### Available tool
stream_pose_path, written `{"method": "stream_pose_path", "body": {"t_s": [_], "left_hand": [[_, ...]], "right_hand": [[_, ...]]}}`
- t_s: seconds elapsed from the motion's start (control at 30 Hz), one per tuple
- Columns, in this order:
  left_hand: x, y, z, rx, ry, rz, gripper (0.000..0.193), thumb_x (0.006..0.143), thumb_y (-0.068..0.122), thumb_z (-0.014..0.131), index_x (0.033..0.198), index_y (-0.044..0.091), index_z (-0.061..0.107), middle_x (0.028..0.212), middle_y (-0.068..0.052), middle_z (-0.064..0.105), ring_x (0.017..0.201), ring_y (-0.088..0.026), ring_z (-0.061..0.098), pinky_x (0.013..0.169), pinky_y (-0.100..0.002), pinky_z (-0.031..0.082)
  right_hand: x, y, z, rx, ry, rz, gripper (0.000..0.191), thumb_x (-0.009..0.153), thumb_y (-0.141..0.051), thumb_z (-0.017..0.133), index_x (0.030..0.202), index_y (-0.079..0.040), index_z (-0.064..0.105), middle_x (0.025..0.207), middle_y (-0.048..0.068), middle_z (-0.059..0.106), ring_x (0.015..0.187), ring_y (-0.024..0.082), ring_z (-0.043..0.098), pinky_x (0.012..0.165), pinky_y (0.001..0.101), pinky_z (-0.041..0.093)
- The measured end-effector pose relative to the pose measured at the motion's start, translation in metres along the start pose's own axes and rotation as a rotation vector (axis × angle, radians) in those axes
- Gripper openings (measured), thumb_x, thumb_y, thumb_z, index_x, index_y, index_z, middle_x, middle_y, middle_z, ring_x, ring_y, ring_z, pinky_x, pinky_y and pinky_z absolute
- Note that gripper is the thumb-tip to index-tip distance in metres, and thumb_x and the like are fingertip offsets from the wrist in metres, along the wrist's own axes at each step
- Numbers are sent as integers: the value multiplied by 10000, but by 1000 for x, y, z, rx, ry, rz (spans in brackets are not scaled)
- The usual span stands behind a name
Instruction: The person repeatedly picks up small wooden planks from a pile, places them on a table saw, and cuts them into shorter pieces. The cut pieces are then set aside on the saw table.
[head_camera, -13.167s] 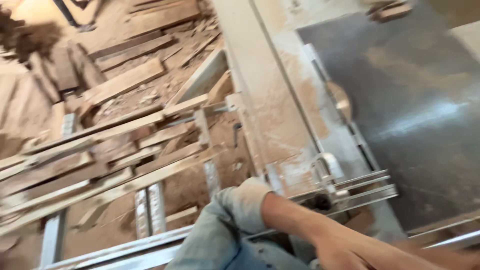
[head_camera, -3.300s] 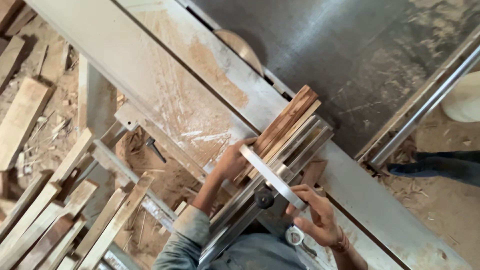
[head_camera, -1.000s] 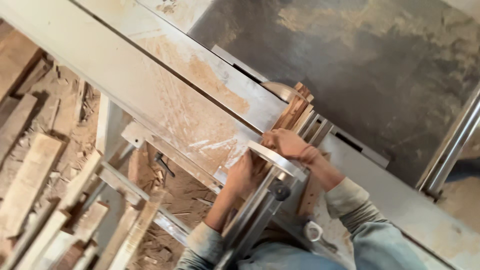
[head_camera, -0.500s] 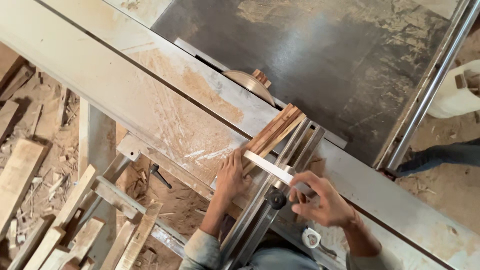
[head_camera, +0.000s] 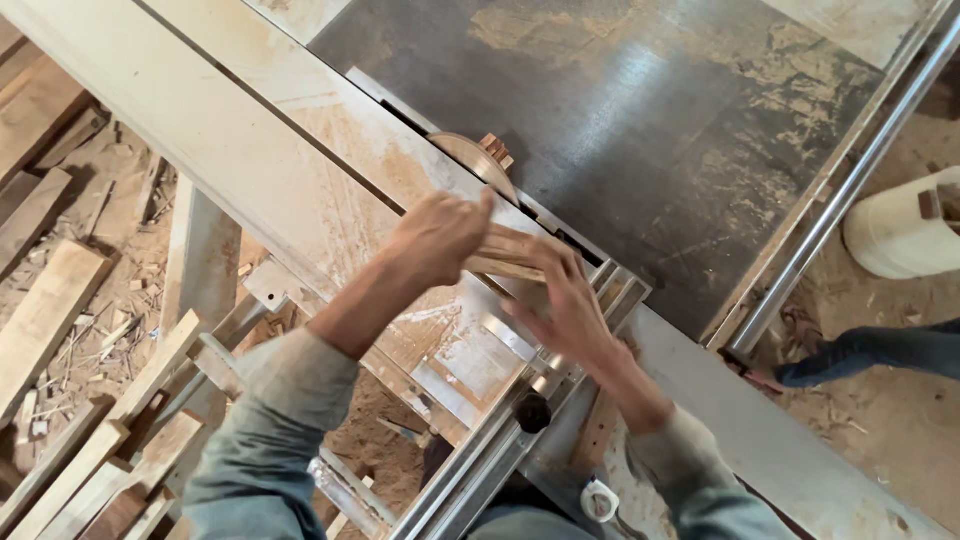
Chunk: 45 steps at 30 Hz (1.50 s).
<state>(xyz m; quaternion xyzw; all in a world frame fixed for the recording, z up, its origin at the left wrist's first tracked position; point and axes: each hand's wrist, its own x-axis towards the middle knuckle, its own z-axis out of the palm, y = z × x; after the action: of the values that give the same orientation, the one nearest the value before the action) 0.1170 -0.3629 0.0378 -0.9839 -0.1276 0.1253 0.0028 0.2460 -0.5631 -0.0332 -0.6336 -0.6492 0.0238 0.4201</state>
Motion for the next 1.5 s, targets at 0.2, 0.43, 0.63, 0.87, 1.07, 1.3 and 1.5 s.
{"method": "stream_pose_path", "body": {"t_s": [0.2, 0.43, 0.63, 0.87, 1.07, 1.3, 1.5], "left_hand": [[38, 91, -72, 541, -148, 68, 1085, 835, 403, 805, 1594, -53, 178, 1253, -88, 604, 1212, -260, 543, 1054, -419, 367], [23, 112, -2, -222, 764, -86, 1160, 796, 464, 898, 1580, -85, 244, 1574, -255, 376, 1485, -355, 326, 1251, -541, 222], [75, 91, 77, -959, -19, -260, 856, 622, 544, 824, 1205, -11, 534, 1070, -213, 718, 1011, -356, 711, 895, -437, 565], [96, 80, 116, -795, -54, -274, 852, 609, 549, 812, 1174, -32, 550, 1022, -240, 721, 961, -389, 703, 876, -441, 557], [115, 94, 150, -489, -250, -80, 1035, 681, 633, 809, 1326, -83, 433, 1229, -304, 599, 1101, -450, 625, 897, -495, 555], [115, 80, 175, -670, -457, 49, 812, 826, 613, 736, 1208, -65, 503, 1076, -266, 707, 1045, -401, 687, 933, -459, 560], [89, 75, 183, -826, -323, -15, 584, 859, 512, 706, 1134, 18, 559, 980, -215, 745, 911, -403, 729, 817, -479, 582]], "right_hand": [[36, 65, 30, 377, -198, 214, 835, 805, -294, 824, 1444, 72, 430, 1388, 246, 528, 1332, 377, 497, 1137, 505, 434], [31, 124, -39, 1230, 108, 353, 728, 838, -196, 798, 1432, 61, 466, 1335, 210, 592, 1313, 362, 564, 1145, 511, 485], [23, 154, -23, 1845, 112, 370, 693, 842, -162, 720, 1426, 113, 467, 1304, 289, 606, 1286, 425, 582, 1125, 533, 492], [19, 195, -19, 1321, 261, 767, 702, 880, -193, 684, 1468, 57, 394, 1321, 243, 582, 1285, 378, 547, 1170, 488, 415], [16, 234, -18, -6, 273, 647, 635, 995, -315, 697, 1429, 99, 487, 1423, 303, 491, 1319, 433, 463, 1104, 497, 375], [-1, 238, -7, -10, 21, 737, 415, 1028, -434, 594, 1055, -57, 766, 1310, 143, 650, 1296, 330, 542, 1093, 443, 429], [-16, 233, -4, 8, 37, 693, 467, 1021, -462, 618, 952, -32, 785, 1427, 149, 565, 1305, 365, 478, 1078, 467, 398]]}}
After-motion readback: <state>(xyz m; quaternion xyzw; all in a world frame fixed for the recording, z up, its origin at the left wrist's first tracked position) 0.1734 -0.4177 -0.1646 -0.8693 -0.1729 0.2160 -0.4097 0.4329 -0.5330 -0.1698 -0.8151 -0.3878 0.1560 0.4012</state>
